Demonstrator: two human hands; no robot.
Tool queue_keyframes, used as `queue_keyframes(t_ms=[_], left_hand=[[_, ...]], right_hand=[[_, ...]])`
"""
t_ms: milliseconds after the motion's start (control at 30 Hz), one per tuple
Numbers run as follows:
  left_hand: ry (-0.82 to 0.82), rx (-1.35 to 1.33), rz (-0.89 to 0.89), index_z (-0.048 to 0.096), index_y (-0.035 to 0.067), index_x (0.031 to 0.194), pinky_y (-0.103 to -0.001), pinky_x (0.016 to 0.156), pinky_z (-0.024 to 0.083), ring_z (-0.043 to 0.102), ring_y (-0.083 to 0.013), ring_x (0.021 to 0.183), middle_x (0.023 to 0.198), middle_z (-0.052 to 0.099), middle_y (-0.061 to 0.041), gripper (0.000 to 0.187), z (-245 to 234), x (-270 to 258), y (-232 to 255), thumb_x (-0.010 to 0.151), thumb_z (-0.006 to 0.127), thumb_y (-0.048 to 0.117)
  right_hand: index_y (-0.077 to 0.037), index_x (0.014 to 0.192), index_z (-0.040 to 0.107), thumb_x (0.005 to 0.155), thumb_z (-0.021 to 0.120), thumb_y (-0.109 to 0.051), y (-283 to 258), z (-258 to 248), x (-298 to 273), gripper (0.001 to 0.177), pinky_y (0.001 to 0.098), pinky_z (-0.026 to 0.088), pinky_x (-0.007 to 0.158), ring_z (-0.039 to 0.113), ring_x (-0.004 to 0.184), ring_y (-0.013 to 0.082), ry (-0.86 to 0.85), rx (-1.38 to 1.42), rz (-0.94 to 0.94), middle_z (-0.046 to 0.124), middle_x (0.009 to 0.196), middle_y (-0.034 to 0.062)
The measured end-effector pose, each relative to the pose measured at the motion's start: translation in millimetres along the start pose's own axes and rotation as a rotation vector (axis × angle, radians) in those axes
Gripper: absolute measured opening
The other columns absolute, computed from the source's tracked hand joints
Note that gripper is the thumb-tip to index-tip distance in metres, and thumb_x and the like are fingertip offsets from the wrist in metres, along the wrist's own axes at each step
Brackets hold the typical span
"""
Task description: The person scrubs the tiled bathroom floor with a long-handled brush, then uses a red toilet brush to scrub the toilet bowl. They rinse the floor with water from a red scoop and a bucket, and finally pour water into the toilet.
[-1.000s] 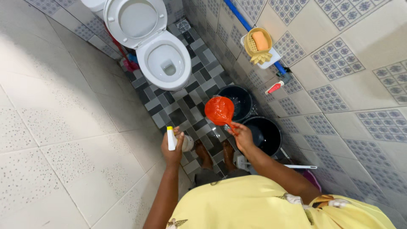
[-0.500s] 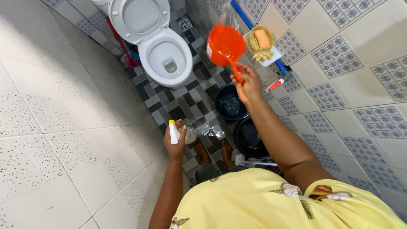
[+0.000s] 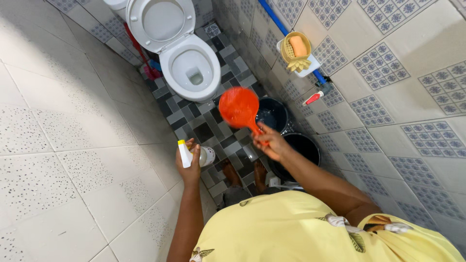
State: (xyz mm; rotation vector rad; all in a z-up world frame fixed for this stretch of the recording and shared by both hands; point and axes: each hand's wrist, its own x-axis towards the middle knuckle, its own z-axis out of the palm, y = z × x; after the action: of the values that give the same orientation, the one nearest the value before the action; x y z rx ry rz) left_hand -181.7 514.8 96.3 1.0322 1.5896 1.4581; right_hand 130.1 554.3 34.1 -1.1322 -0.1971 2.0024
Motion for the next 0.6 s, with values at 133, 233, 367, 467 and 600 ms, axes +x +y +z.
queue_keyframes(t_ms=[133,233,367,467,600], left_hand=[[0.015,-0.021,-0.023,0.062,0.001,0.113,-0.036,0.098,0.053,0.068,-0.0206,0.107,0.124,0.07,-0.017,0.027,-5,-1,-10,0.093,0.077,0.012],[0.0,-0.002,-0.013,0.063,0.001,0.113,-0.036,0.095,0.055,0.069,-0.0206,0.109,0.123,0.071,-0.016,0.027,-3,-5,-9,0.091,0.076,0.013],[-0.023,0.045,0.05,0.063,0.002,0.111,-0.036,0.097,0.054,0.069,-0.0217,0.112,0.121,0.072,-0.017,0.026,0,-9,4,0.091,0.077,0.013],[-0.045,0.044,0.076,0.063,0.003,0.109,-0.036,0.097,0.055,0.07,-0.0219,0.112,0.12,0.073,-0.016,0.025,1,-14,16,0.092,0.077,0.015],[-0.028,0.03,0.085,0.064,0.004,0.109,-0.037,0.097,0.054,0.069,-0.0223,0.111,0.12,0.073,-0.015,0.026,1,-14,27,0.092,0.077,0.017]], right_hand=[[-0.007,0.15,0.04,0.088,0.063,-0.001,88,-52,4,0.066,0.0271,0.053,0.066,0.063,0.074,0.0175,0.037,-0.069,0.29,0.069,0.098,0.0122],[-0.002,0.121,0.058,0.091,0.066,-0.015,134,-67,10,0.034,0.0273,0.046,0.053,0.062,0.065,0.0173,0.077,-0.103,0.448,0.067,0.085,0.0095],[-0.009,0.105,0.062,0.089,0.068,-0.025,111,-54,40,0.024,0.0211,0.036,0.041,0.056,0.054,0.0124,0.17,-0.005,0.526,0.066,0.076,0.0093],[-0.006,0.096,0.062,0.091,0.07,-0.021,18,-6,66,0.018,0.0194,0.038,0.043,0.052,0.052,0.0124,0.206,0.019,0.247,0.061,0.073,0.0068],[-0.016,0.13,0.052,0.09,0.061,-0.013,-137,88,44,0.041,0.0313,0.036,0.047,0.044,0.05,0.0141,-0.097,0.182,-0.285,0.055,0.077,0.0049]])
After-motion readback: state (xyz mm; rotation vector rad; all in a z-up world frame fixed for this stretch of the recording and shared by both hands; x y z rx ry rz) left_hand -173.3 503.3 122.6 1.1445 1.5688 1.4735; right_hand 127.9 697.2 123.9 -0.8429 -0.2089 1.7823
